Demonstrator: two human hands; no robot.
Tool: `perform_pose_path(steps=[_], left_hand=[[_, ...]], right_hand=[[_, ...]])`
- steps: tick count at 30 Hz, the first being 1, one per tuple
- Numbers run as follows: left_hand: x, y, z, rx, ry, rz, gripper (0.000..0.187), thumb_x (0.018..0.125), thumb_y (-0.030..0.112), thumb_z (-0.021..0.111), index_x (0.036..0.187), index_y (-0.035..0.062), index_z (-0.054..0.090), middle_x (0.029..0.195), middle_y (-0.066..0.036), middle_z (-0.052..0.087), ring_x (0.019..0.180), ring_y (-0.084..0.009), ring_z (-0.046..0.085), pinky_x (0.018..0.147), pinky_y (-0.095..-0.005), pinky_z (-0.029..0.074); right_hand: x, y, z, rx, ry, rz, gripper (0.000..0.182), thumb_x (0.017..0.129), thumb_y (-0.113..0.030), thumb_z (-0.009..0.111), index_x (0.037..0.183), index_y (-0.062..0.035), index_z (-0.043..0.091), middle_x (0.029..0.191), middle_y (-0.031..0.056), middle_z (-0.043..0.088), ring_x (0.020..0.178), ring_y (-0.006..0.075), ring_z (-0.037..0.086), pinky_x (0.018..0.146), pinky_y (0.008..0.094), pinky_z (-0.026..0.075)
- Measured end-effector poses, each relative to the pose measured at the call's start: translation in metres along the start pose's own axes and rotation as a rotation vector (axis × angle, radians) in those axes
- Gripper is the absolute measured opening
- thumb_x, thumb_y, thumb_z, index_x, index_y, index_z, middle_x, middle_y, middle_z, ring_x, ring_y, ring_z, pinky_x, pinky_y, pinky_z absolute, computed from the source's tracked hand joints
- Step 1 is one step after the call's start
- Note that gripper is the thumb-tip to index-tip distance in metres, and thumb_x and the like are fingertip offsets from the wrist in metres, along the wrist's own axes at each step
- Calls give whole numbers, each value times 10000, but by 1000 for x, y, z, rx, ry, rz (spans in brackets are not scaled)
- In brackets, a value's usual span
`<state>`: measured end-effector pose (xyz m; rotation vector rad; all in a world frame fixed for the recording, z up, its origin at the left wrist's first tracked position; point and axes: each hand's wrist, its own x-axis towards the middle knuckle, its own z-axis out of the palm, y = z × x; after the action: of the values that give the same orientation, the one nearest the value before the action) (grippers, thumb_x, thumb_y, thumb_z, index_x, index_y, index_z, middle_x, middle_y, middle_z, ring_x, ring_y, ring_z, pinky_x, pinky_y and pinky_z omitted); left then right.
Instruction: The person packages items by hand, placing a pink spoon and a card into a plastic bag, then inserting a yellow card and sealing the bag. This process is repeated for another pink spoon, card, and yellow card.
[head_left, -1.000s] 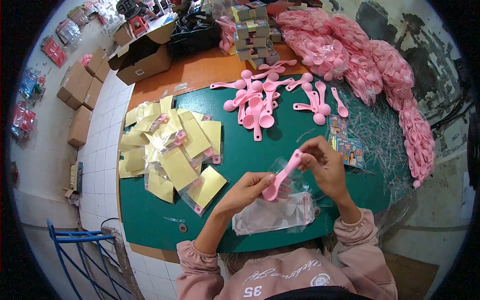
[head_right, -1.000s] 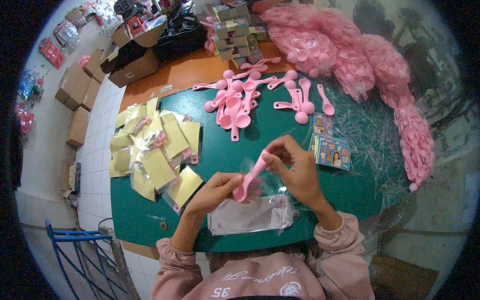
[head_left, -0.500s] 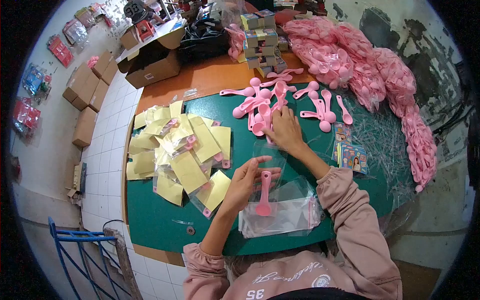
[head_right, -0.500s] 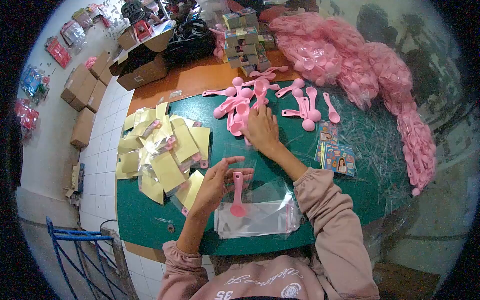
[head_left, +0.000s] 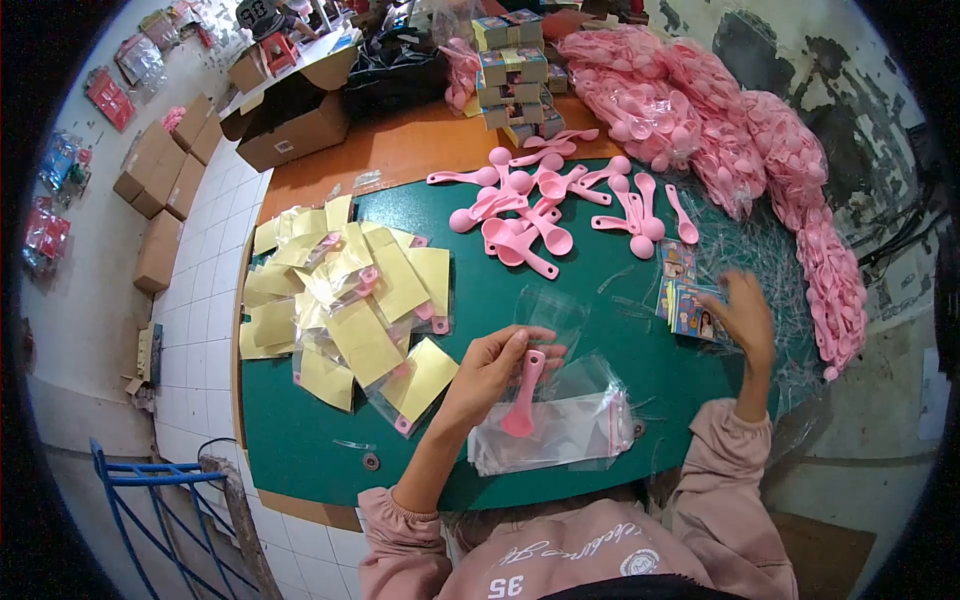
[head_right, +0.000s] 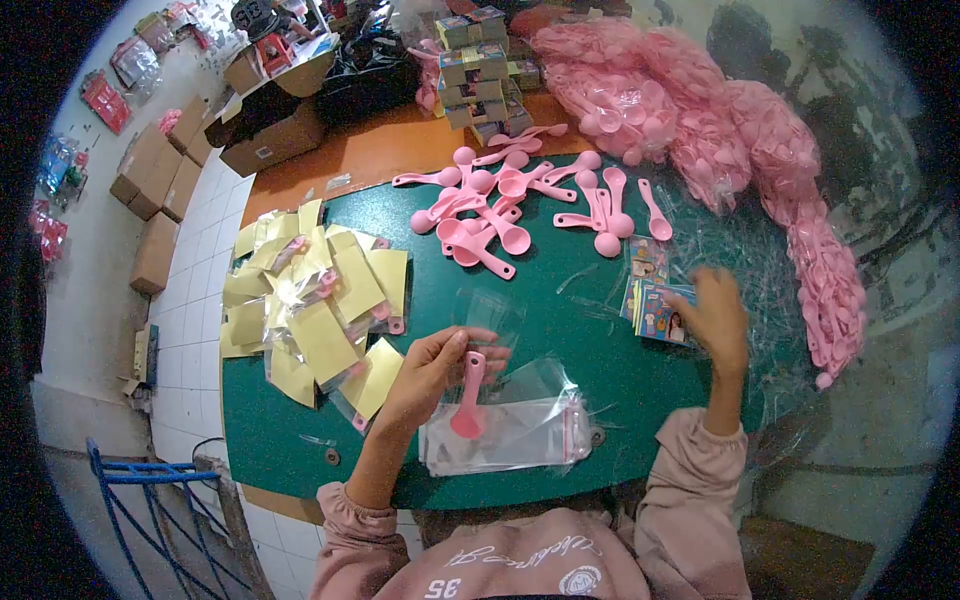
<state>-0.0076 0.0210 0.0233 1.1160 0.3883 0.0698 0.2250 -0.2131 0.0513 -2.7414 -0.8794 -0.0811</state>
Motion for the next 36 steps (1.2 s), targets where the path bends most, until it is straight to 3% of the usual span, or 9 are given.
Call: perform_pose_path(steps=[4,12,15,18,20,23,27,32,36], left_hand=[[0,4,6,21,-44,-41,370,955,260,351,1100,-41,509,1023,-177,597,900,-220,611,775,-313,508],[-6,9,20,30,-254,-22,404,943,293,382,1124,-46,506,1032,-176,594,927,-235,602,793,-320,496],[-7,13,27,49,-305,-27,406,944,298,378,1131,-38,508,1043,-163,594,948,-228,594,807,-314,484],[-8,16,28,138,-325,-27,400,946,297,373,1141,-24,509,1038,-136,598,963,-215,589,809,-296,476],[-7,17,31,146,-317,-52,397,945,302,376,1140,-16,514,1030,-125,600,959,-199,588,804,-285,474],[-7,20,28,266,-297,-112,393,944,308,381,1131,-6,526,1016,-103,601,958,-172,584,780,-261,471],[-7,19,27,462,-326,-25,383,944,317,389,1103,4,544,972,-61,606,869,-105,574,675,-214,454],[-6,12,31,276,-279,65,361,948,303,387,1077,16,565,886,-23,613,714,-53,501,585,-175,394],[-6,22,29,496,-323,-11,350,948,283,392,1106,15,553,854,-22,599,665,-44,464,577,-180,386]], right_hand=[[-15,35,12,292,-85,183,409,688,-239,684,974,18,547,789,175,582,748,347,557,655,406,435],[-25,-6,-23,-181,220,236,250,752,-72,586,987,-2,538,718,166,557,658,320,567,610,383,427],[-23,-32,-46,-285,226,131,167,799,-79,542,956,-19,546,795,186,601,781,351,595,648,403,452],[-23,-58,-59,162,316,-122,127,795,-72,555,910,-19,569,775,156,611,729,324,606,624,372,461],[-27,-84,-66,762,-97,-85,96,787,-58,568,870,-10,584,759,140,608,683,256,606,604,325,457],[-25,-97,-67,666,-281,-342,118,775,-36,580,887,-3,592,757,115,621,660,173,601,593,272,455],[-21,-97,-69,575,-351,-512,131,766,-28,588,894,1,594,754,99,623,654,142,590,594,259,457],[-26,-97,-74,755,-192,-306,111,763,-22,586,871,3,596,751,116,616,659,155,603,599,259,457],[-27,-99,-70,570,-297,-503,107,753,-29,587,859,-24,589,750,112,598,676,248,592,605,308,451]])
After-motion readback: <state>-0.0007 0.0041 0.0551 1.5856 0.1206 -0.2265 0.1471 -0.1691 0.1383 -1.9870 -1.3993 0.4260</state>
